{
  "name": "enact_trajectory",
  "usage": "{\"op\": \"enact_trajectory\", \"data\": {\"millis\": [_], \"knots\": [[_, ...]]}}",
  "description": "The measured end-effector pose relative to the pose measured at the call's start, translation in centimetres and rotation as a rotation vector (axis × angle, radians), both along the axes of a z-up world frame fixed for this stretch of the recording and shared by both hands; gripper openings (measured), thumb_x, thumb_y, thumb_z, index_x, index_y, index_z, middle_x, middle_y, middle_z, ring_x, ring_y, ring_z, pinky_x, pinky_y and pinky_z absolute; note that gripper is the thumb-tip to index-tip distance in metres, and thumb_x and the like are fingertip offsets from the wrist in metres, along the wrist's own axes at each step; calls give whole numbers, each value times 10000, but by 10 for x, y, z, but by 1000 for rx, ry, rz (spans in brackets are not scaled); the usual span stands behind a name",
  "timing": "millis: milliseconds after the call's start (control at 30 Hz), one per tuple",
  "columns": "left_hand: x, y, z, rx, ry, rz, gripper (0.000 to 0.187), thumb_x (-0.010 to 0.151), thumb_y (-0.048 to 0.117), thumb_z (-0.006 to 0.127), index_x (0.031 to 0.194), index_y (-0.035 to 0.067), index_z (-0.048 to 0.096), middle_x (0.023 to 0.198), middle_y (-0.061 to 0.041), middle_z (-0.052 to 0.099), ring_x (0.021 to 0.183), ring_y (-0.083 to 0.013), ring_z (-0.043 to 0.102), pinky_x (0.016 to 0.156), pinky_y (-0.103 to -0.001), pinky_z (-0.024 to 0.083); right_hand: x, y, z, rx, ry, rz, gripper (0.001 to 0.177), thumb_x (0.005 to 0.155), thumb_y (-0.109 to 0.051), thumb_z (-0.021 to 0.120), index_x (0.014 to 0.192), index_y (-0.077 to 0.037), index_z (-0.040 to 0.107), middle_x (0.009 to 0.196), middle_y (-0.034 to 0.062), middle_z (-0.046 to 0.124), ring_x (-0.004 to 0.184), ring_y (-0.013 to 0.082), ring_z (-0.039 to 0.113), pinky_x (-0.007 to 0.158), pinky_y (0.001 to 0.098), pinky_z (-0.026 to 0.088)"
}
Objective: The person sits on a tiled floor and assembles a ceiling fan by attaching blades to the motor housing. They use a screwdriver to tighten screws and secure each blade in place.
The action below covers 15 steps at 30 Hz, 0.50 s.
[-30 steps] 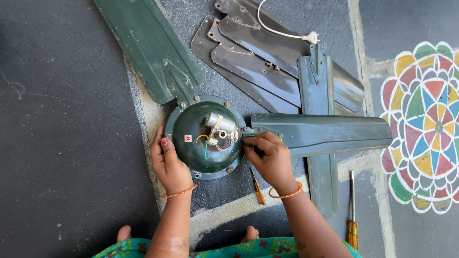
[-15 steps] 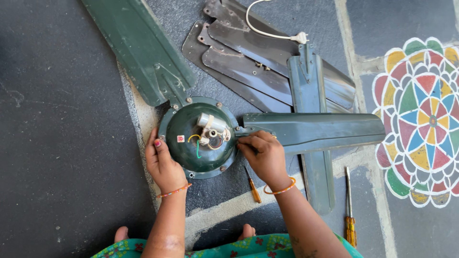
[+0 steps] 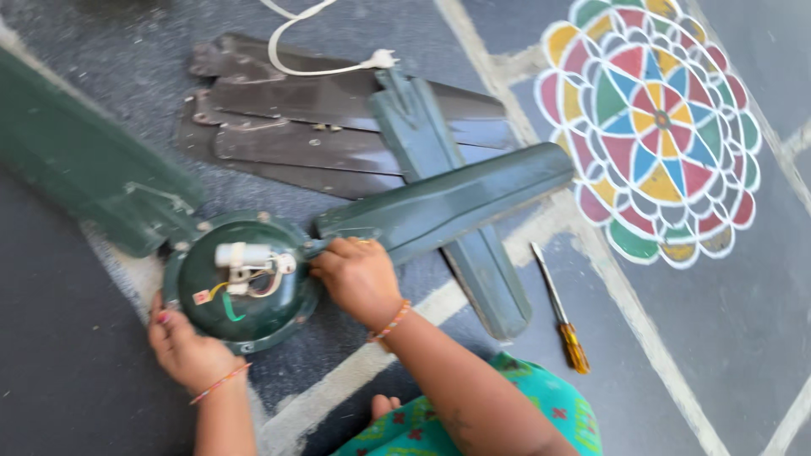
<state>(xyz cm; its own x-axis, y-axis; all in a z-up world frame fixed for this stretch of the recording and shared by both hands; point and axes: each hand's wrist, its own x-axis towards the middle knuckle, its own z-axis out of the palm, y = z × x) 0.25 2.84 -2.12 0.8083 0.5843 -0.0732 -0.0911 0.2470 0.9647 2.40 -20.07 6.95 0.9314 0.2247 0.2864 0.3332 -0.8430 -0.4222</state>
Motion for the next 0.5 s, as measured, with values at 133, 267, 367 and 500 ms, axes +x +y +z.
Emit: {"op": "enact_trajectory", "data": {"millis": [133,267,367,500], "knots": [[3,0,7,-98,-15,-62,396,1123,213,438,1425,-24,533,1387,-170,604,1230,-244,639,1085,-400,550,4,1,4,20,31,-30,164,821,-296,770,866,-146,722,863,27,656,852,250,659,762,418,479],[4,12,18,-120,166,-50,457,1124,286,415,1426,-43,512,1386,-196,585,1211,-272,639,1041,-434,556,5,1,49,180,-11,-51,386,769,-377,801,1045,-121,719,879,56,660,861,283,664,767,438,487],[-1,29,23,-171,316,-34,566,1131,369,407,1512,-49,382,1501,-244,492,1305,-320,587,1078,-477,510,5,-16,99,373,-31,-61,459,806,-348,822,1186,-118,706,934,70,685,884,283,690,800,422,534],[-27,37,33,-250,392,-57,721,1100,473,376,1586,-38,225,1589,-299,375,1369,-428,511,1119,-530,446,-11,-76,154,588,-113,-111,447,831,-273,842,1218,-108,694,1055,78,732,903,222,732,802,343,599]]}}
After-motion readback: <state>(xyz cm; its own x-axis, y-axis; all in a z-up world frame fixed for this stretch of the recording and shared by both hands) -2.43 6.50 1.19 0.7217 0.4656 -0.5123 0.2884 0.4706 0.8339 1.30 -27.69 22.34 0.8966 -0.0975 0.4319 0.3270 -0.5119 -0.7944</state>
